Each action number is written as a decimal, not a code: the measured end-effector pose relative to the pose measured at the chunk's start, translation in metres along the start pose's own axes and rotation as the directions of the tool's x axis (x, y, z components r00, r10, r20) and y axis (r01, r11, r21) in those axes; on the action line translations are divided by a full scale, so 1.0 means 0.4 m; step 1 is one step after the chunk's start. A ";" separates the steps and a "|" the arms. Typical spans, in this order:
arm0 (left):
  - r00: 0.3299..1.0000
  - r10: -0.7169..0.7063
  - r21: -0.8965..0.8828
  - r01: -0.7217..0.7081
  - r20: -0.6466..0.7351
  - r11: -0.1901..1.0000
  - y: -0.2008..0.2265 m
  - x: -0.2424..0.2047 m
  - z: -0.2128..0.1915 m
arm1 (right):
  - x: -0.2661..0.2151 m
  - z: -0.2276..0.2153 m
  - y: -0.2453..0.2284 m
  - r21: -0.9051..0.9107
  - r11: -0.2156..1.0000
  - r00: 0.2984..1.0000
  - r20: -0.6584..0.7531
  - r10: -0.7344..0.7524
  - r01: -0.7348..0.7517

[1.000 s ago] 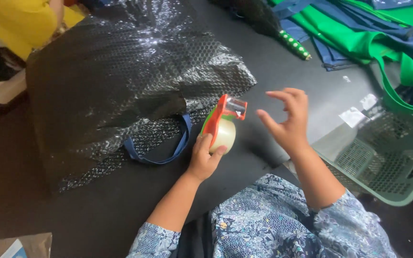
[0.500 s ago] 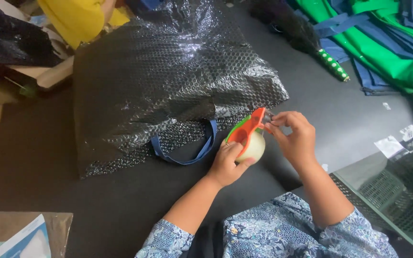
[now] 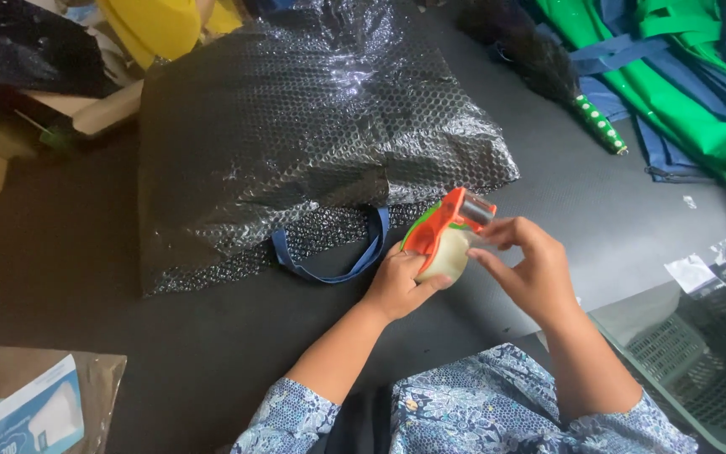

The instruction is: The person is wrapping a blue bag in black bubble wrap and using a tape dispenser to secure the packaging.

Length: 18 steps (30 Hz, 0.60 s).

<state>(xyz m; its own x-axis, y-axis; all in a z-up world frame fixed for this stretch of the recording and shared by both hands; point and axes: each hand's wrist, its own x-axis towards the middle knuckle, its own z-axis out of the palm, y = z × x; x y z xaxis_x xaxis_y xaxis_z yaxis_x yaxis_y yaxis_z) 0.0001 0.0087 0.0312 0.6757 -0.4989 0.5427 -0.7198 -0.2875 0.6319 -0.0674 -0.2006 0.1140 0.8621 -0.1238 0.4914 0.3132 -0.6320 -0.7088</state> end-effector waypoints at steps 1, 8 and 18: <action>1.000 0.029 0.031 -0.029 -0.002 0.999 -0.005 -0.006 0.009 | -0.007 0.003 0.023 0.044 0.998 0.999 0.001 0.041 -0.041; 0.999 0.044 0.013 -0.044 0.027 0.999 0.020 -0.002 0.003 | -0.003 -0.076 -0.046 0.170 0.985 1.000 0.024 0.015 -0.019; 0.982 0.030 -0.133 -0.005 0.188 0.991 0.000 -0.016 -0.010 | 0.032 -0.222 0.017 0.083 0.995 0.998 0.040 0.052 -0.055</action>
<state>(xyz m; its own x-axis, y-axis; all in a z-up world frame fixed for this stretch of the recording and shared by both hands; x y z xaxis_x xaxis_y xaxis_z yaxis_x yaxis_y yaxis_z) -0.0036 0.0152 0.0297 0.6117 -0.6523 0.4476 -0.6956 -0.1741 0.6970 -0.0895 -0.2745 0.1604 0.8923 -0.1257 0.4336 0.2977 -0.5583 -0.7744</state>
